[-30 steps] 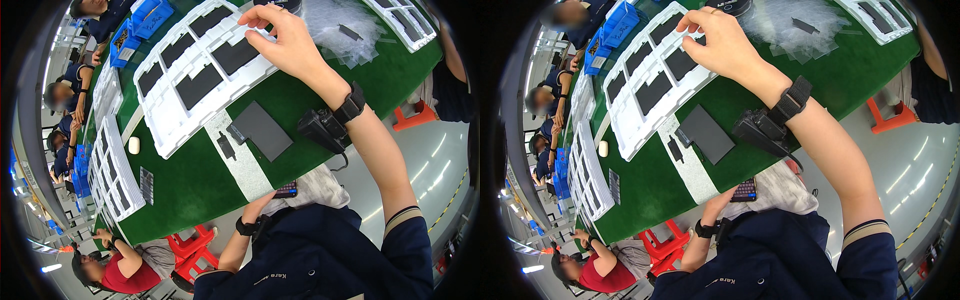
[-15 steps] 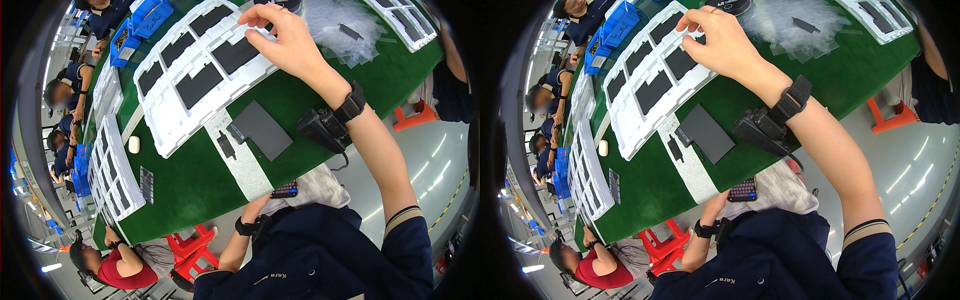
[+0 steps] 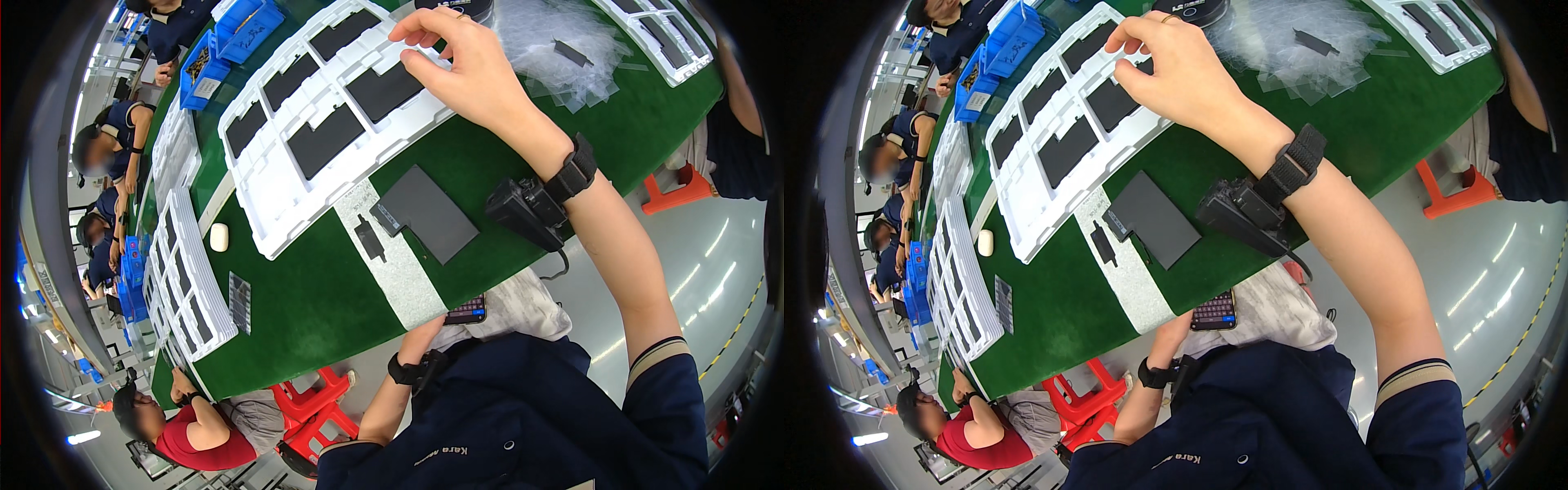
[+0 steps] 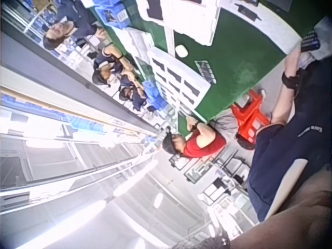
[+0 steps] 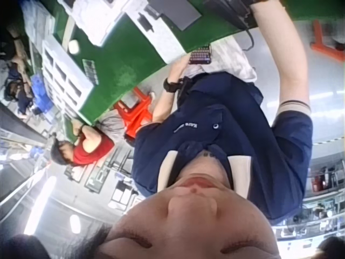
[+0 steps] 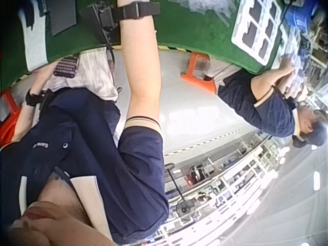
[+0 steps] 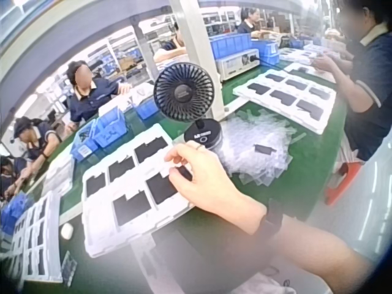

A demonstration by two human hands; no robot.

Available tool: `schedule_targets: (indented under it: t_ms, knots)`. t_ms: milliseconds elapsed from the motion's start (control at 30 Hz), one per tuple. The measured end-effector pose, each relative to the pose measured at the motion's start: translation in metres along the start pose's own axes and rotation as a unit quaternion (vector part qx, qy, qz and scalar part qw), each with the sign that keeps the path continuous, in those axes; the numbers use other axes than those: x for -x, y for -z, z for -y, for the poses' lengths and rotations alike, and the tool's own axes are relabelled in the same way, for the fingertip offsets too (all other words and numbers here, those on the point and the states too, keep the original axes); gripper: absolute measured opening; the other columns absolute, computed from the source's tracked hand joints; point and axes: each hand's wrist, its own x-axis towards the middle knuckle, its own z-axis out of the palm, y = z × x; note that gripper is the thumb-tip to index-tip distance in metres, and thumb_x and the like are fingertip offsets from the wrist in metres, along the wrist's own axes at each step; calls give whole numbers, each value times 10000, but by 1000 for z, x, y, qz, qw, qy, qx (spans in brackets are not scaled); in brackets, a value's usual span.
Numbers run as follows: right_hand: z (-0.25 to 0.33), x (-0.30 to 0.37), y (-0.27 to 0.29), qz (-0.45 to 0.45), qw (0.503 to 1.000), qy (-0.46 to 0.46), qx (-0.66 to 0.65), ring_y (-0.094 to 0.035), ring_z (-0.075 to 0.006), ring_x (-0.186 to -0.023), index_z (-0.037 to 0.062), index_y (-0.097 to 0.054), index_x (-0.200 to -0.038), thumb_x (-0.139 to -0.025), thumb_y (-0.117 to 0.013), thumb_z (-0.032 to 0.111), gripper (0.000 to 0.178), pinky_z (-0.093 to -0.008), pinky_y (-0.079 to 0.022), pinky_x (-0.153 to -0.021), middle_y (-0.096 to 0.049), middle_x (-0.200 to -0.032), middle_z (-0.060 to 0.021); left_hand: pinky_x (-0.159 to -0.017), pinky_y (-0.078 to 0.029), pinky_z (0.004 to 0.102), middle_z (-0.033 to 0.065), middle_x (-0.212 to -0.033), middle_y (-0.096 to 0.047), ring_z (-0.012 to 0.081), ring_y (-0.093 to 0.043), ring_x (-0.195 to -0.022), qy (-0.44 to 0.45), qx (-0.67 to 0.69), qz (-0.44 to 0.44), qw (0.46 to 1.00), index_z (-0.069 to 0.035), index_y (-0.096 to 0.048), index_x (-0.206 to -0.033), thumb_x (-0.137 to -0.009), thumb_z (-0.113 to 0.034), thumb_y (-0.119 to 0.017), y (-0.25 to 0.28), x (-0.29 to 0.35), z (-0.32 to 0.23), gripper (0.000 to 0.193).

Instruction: The recorder is assembling electronic components at a workbench, specifically handling small parts and placing them into trays.

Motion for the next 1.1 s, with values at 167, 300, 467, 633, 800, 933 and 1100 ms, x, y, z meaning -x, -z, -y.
schedule_targets:
  t_ms: [167, 300, 467, 633, 800, 933, 1100]
  knots:
    - [-1, -1, 0, -1, 1000, 6, -1, -569, -215, -780, 49, -605, -855, -721, -580, 139, 163, -312, -467, -692, -575, -807, -99, -897, -401, 320, 120, -1125, -563, 237, -535, -1020, -7, 2, -4, 1000, -20, -531, -1133, -814, -324, -602, 5, 0, 0, 446]
    - [-1, -1, -1, -4, 1000, 11, 1, -567, -212, -771, 54, -606, -857, -719, -583, 136, 161, -309, -466, -678, -572, -800, -97, -891, -406, 318, 119, -1118, -567, 235, -540, -1013, -9, 4, -9, 1000, -18, -534, -1129, -813, -320, -606, 9, 0, -17, 443]
    - [1, 0, 1, 11, 1000, -21, -3, -565, -212, -762, 59, -609, -861, -717, -587, 136, 165, -308, -465, -668, -567, -791, -95, -780, -454, 280, 66, -975, -605, 172, -574, -869, -56, 42, 93, 993, -18, -571, -1039, -708, -275, -726, 8, 2, -52, 447]
    - [-2, 0, -2, -6, 1000, 10, 5, -566, -214, -769, 58, -609, -864, -719, -589, 140, 167, -310, -465, -674, -569, -800, -96, -785, -449, 279, 62, -977, -607, 162, -571, -878, -100, -31, 36, 994, -29, -570, -1049, -695, -307, -736, 6, 6, -55, 480]
    - [-2, 0, 0, -4, 1000, 5, 3, -566, -214, -771, 57, -609, -864, -721, -587, 143, 167, -311, -465, -677, -571, -803, -95, -791, -443, 278, 68, -992, -609, 158, -566, -882, 38, 48, 108, 992, -25, -568, -1056, -756, -319, -682, 9, 8, -54, 435]
    - [12, -6, 7, 29, 999, -7, -29, -551, -273, -747, -2, -546, -865, -706, -564, 53, 170, -336, -440, -686, -538, -759, -146, -799, -439, 281, 84, -1002, -612, 169, -570, -891, -17, 72, 27, 997, -10, -562, -1075, -820, -270, -610, 6, 9, -22, 368]
    - [15, -6, 5, 26, 999, -10, -35, -551, -279, -748, -4, -547, -859, -703, -564, 57, 168, -341, -441, -685, -538, -764, -150, -802, -439, 298, 104, -998, -614, 189, -573, -905, 3, 38, -17, 999, 11, -570, -1053, -845, -247, -571, 3, 11, -2, 331]
